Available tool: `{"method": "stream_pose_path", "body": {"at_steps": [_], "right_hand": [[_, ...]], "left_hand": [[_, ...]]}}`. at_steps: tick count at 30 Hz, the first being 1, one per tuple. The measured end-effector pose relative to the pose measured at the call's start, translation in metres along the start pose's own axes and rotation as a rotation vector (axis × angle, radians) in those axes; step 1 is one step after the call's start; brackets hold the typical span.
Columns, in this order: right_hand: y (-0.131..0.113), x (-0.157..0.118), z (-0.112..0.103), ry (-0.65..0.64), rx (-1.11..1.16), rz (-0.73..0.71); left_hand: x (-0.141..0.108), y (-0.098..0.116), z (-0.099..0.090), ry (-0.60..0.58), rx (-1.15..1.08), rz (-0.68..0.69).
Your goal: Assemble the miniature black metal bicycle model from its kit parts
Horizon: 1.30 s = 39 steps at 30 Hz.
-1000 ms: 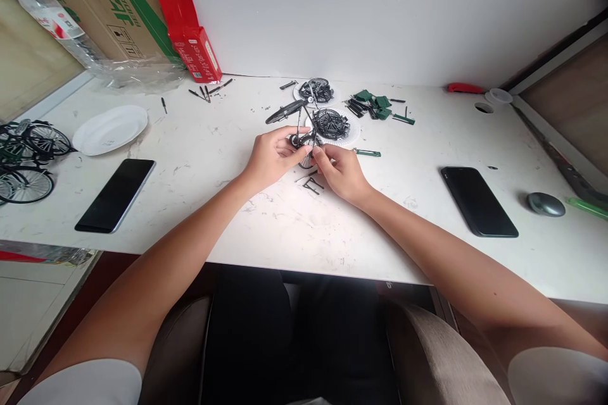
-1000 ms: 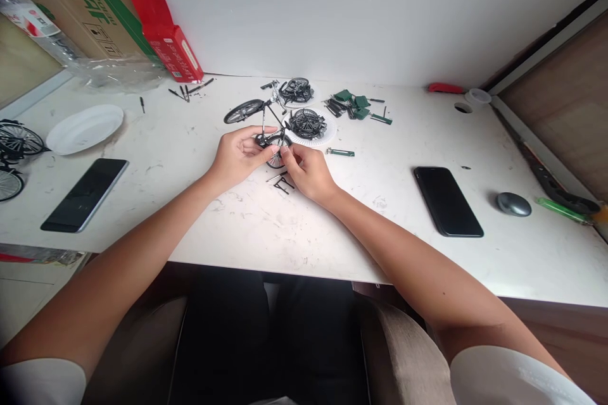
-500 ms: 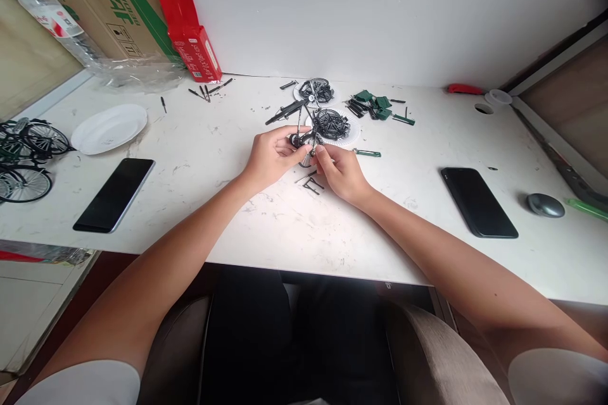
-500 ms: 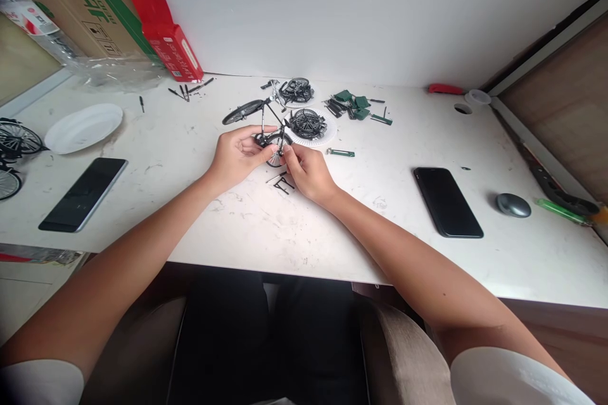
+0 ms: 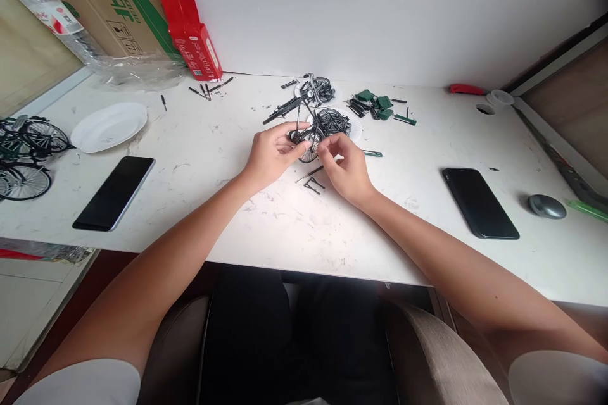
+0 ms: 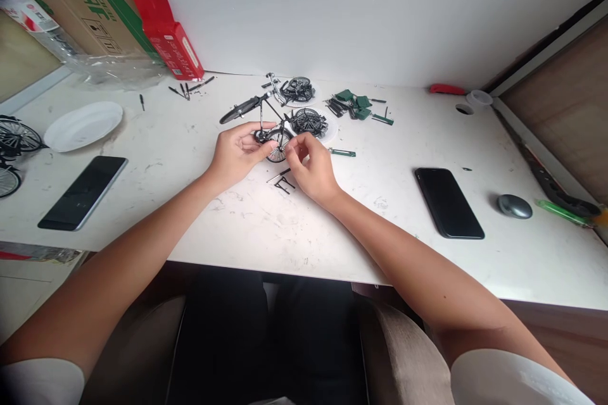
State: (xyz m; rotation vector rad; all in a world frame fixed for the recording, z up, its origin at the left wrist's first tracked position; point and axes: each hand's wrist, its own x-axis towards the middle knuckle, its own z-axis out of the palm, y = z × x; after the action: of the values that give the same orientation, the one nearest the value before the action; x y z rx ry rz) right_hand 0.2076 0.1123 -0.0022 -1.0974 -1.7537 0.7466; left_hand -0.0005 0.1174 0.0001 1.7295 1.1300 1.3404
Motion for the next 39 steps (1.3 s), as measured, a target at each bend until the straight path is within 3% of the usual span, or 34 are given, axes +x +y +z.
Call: {"method": "stream_pose_path", "body": {"at_steps": [6,17,28,39], "right_hand": [[-0.005,-0.003,0.002,-0.036,0.036,-0.059],[-0.004,-0.001,0.001,0.023,-0.014,-0.007],[-0.004,-0.003,0.002,-0.009,0.000,-0.008],[-0.002,-0.002,0.002,-0.036,-0.096,0.017]], "left_hand": [[0.001,-0.003,0.000,0.001,0.000,-0.014],[0.000,-0.004,0.000,-0.047,0.001,-0.021],[0.001,-0.006,0.001,-0.022,0.033,-0.018],[-0.002,0.005,0.001,-0.043,0.050,0.025]]}}
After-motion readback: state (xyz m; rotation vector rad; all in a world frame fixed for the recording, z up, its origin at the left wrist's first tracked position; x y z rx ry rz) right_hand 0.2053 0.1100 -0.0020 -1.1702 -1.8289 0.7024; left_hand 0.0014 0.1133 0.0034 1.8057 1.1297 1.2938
